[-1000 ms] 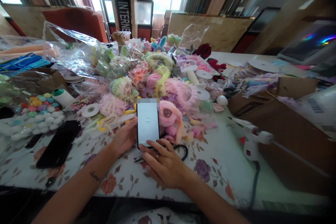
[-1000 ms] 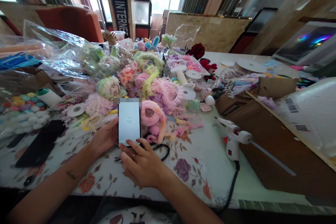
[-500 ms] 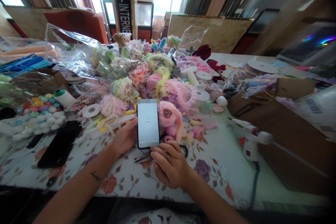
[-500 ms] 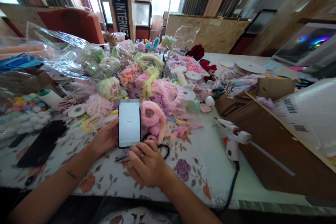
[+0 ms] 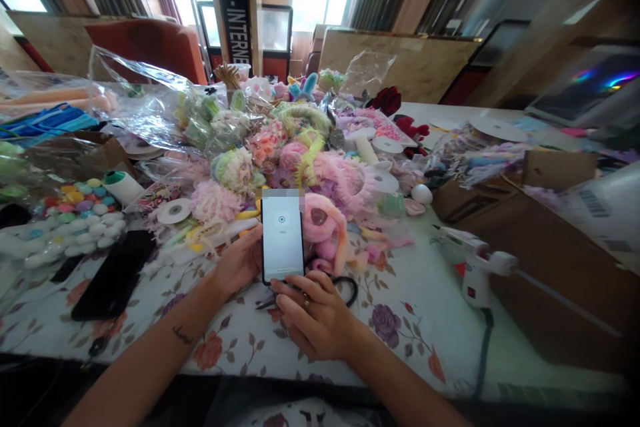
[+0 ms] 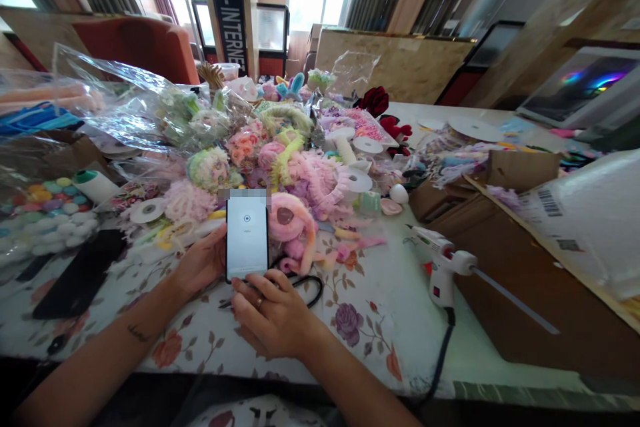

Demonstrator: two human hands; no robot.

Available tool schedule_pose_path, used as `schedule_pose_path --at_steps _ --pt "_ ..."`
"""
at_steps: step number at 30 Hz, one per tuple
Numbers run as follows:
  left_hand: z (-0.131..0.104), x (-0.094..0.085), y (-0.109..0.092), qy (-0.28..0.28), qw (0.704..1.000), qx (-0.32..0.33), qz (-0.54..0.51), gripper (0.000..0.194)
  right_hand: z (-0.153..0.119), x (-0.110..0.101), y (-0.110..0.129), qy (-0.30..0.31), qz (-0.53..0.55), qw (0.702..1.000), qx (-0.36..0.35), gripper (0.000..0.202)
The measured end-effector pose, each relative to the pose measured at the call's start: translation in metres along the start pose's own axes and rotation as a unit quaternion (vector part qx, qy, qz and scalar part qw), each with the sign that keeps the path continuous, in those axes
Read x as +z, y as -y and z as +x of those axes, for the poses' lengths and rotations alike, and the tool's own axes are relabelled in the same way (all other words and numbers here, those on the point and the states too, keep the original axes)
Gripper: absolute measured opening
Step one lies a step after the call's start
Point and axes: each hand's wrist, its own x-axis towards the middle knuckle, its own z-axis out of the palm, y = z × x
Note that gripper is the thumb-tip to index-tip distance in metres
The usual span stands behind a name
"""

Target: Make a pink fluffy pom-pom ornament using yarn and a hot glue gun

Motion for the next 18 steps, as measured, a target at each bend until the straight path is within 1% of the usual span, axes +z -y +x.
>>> schedule_pose_path --at_steps 3,7,9,13,16,18 --pt "0.000 0.001 0.001 -0.011 1.000 0.001 -0.001 0.027 -0.001 -0.002 -0.002 -0.010 -0.017 1.000 0.005 0.022" --pt "0.000 0.000 0.000 -0.010 1.000 -0.009 0.011 0.029 0.003 -0.005 -0.009 -0.039 -0.050 0.996 0.062 0.027" --pt "0.001 -0.001 0.000 0.001 1.000 -0.012 0.019 0.030 0.007 -0.007 -0.012 -0.044 -0.060 0.994 0.085 0.028" --pt "0.002 -0.007 0.001 0.036 0.999 -0.024 0.028 0.035 0.014 -0.007 -0.015 -0.043 -0.059 0.993 0.090 0.029" --pt "0.003 -0.010 0.002 0.061 0.998 -0.020 0.026 0.040 0.014 -0.004 -0.015 -0.028 -0.056 0.993 0.096 0.028" --pt "0.003 -0.011 0.002 0.064 0.998 -0.012 0.025 0.039 0.013 -0.003 -0.015 -0.018 -0.053 0.993 0.102 0.026"
